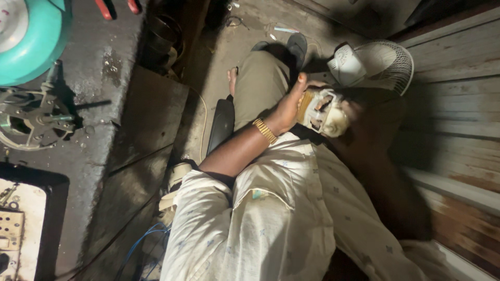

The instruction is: The person sits on the floor and cleans a small metal component with a cloth. They then pick up a white plastic housing and insert the metal component into it. The person uses a screwdriver to tighten screws on the housing, securing the internal parts.

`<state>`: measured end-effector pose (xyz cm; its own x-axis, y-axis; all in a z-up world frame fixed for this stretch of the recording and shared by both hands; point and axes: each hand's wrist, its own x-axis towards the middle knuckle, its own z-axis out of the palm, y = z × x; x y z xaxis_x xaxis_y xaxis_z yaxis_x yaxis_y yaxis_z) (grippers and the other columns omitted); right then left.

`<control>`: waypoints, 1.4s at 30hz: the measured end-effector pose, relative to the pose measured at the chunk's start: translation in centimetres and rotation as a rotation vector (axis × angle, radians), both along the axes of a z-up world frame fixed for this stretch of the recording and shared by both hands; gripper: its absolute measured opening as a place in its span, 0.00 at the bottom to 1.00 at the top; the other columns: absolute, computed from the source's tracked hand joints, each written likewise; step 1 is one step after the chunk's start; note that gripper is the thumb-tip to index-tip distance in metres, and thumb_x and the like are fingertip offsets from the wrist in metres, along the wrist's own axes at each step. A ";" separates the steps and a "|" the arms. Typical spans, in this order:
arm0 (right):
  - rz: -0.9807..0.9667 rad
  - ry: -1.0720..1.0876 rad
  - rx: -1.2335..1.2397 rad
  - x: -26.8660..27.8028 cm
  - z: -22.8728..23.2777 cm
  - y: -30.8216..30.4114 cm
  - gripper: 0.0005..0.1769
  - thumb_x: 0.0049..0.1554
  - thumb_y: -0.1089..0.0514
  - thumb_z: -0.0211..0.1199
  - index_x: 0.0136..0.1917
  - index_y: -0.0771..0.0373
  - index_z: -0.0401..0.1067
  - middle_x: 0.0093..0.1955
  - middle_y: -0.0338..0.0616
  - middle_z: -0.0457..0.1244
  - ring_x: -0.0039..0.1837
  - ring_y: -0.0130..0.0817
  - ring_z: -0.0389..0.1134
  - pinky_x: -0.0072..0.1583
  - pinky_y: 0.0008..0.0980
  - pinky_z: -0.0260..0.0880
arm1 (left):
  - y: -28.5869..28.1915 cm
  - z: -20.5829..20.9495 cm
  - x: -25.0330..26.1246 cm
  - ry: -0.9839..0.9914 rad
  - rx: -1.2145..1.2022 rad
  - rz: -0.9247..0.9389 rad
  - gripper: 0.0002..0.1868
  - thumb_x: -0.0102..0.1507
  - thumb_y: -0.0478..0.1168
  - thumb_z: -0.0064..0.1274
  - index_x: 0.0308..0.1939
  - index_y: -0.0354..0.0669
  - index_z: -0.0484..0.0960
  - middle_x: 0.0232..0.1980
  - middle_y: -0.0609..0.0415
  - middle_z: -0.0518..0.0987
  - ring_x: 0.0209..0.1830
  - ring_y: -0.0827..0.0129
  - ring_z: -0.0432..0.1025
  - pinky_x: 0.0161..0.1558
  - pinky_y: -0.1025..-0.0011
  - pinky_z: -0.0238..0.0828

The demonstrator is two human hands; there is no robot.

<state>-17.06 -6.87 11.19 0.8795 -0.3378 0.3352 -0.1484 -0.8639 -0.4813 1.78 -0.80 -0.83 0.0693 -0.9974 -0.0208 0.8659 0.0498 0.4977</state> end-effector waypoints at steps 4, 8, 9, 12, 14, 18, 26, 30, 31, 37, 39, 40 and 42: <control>0.045 0.086 -0.108 0.3 1.6 -0.9 0.49 0.47 0.54 0.79 0.75 0.67 0.58 0.72 0.57 0.58 0.73 0.58 0.59 0.73 0.55 0.60 | -0.1 -0.8 -0.5 0.235 -0.044 -0.109 0.49 0.71 0.75 0.27 0.66 0.30 0.73 0.61 0.41 0.80 0.59 0.56 0.77 0.63 0.56 0.75; -0.008 0.158 0.020 1.3 2.4 -1.2 0.49 0.48 0.51 0.80 0.76 0.62 0.60 0.73 0.56 0.59 0.73 0.55 0.60 0.73 0.50 0.61 | 0.5 -0.5 -0.2 0.230 -0.167 -0.127 0.47 0.71 0.75 0.29 0.68 0.34 0.72 0.62 0.40 0.79 0.59 0.54 0.77 0.61 0.54 0.75; 0.007 0.156 0.044 1.9 2.3 -1.8 0.50 0.48 0.51 0.80 0.77 0.62 0.59 0.73 0.56 0.59 0.74 0.55 0.59 0.74 0.50 0.60 | 0.6 -0.3 0.0 0.208 -0.132 -0.121 0.46 0.71 0.74 0.30 0.68 0.34 0.72 0.63 0.41 0.79 0.61 0.55 0.76 0.63 0.54 0.75; -0.005 0.218 0.147 2.0 3.1 -2.5 0.49 0.49 0.50 0.78 0.79 0.60 0.60 0.74 0.56 0.59 0.76 0.53 0.59 0.75 0.48 0.61 | 0.7 0.1 0.1 0.202 -0.094 -0.135 0.44 0.71 0.72 0.33 0.70 0.36 0.70 0.65 0.43 0.78 0.64 0.55 0.74 0.64 0.52 0.74; -0.012 0.254 0.169 2.3 4.0 -2.9 0.48 0.50 0.50 0.78 0.78 0.59 0.60 0.74 0.55 0.59 0.75 0.52 0.61 0.74 0.46 0.62 | 0.8 0.3 0.0 0.201 -0.119 -0.144 0.43 0.71 0.72 0.35 0.72 0.37 0.70 0.67 0.43 0.77 0.66 0.55 0.74 0.65 0.53 0.73; -0.016 0.312 0.068 3.6 5.8 -3.5 0.48 0.49 0.48 0.79 0.77 0.59 0.62 0.73 0.56 0.61 0.72 0.51 0.64 0.70 0.46 0.65 | 0.7 0.7 0.1 0.219 -0.076 -0.123 0.44 0.71 0.72 0.35 0.73 0.39 0.69 0.68 0.45 0.76 0.68 0.56 0.72 0.67 0.55 0.73; -0.044 0.334 0.233 4.4 5.0 -4.4 0.48 0.50 0.49 0.78 0.78 0.59 0.63 0.70 0.52 0.63 0.69 0.44 0.66 0.68 0.41 0.65 | 0.9 1.8 0.6 0.081 0.130 -0.071 0.47 0.67 0.76 0.29 0.71 0.43 0.70 0.63 0.47 0.78 0.59 0.60 0.75 0.51 0.60 0.77; -0.028 0.218 0.468 4.1 3.3 -5.1 0.45 0.52 0.53 0.77 0.78 0.61 0.63 0.70 0.48 0.63 0.72 0.37 0.64 0.72 0.37 0.64 | 0.6 1.0 0.0 0.081 0.064 -0.042 0.47 0.71 0.76 0.29 0.72 0.40 0.72 0.63 0.45 0.79 0.56 0.60 0.76 0.47 0.64 0.75; -0.052 0.220 0.531 4.0 3.2 -5.1 0.44 0.52 0.53 0.77 0.78 0.62 0.63 0.70 0.47 0.63 0.71 0.35 0.64 0.72 0.37 0.64 | 0.5 0.9 -0.1 0.076 0.037 -0.035 0.47 0.72 0.77 0.29 0.72 0.39 0.72 0.62 0.44 0.79 0.54 0.59 0.76 0.43 0.65 0.74; -0.036 0.237 0.483 4.2 3.5 -5.1 0.46 0.50 0.55 0.78 0.78 0.62 0.63 0.69 0.47 0.64 0.71 0.35 0.64 0.71 0.37 0.64 | 0.4 1.6 0.1 0.051 0.131 0.007 0.46 0.68 0.74 0.33 0.70 0.37 0.70 0.63 0.41 0.79 0.60 0.57 0.78 0.57 0.58 0.80; -0.033 0.259 0.459 4.2 3.6 -5.1 0.46 0.50 0.55 0.78 0.78 0.62 0.63 0.69 0.48 0.64 0.71 0.35 0.65 0.70 0.37 0.64 | 0.5 1.9 0.2 0.017 0.162 0.002 0.45 0.67 0.74 0.32 0.69 0.39 0.70 0.62 0.41 0.79 0.58 0.58 0.78 0.55 0.57 0.81; -0.031 0.269 0.448 4.3 3.6 -5.2 0.46 0.51 0.55 0.77 0.78 0.62 0.63 0.69 0.48 0.64 0.70 0.35 0.65 0.70 0.37 0.65 | 0.6 2.1 0.3 -0.001 0.178 0.000 0.44 0.67 0.73 0.32 0.69 0.40 0.70 0.61 0.41 0.79 0.58 0.58 0.78 0.54 0.57 0.81; -0.012 0.236 0.490 4.4 3.4 -5.3 0.45 0.51 0.55 0.77 0.78 0.61 0.63 0.70 0.48 0.65 0.71 0.35 0.65 0.71 0.37 0.65 | 0.6 2.3 0.3 0.036 0.167 0.006 0.43 0.68 0.72 0.34 0.69 0.39 0.71 0.62 0.42 0.79 0.58 0.58 0.78 0.55 0.59 0.81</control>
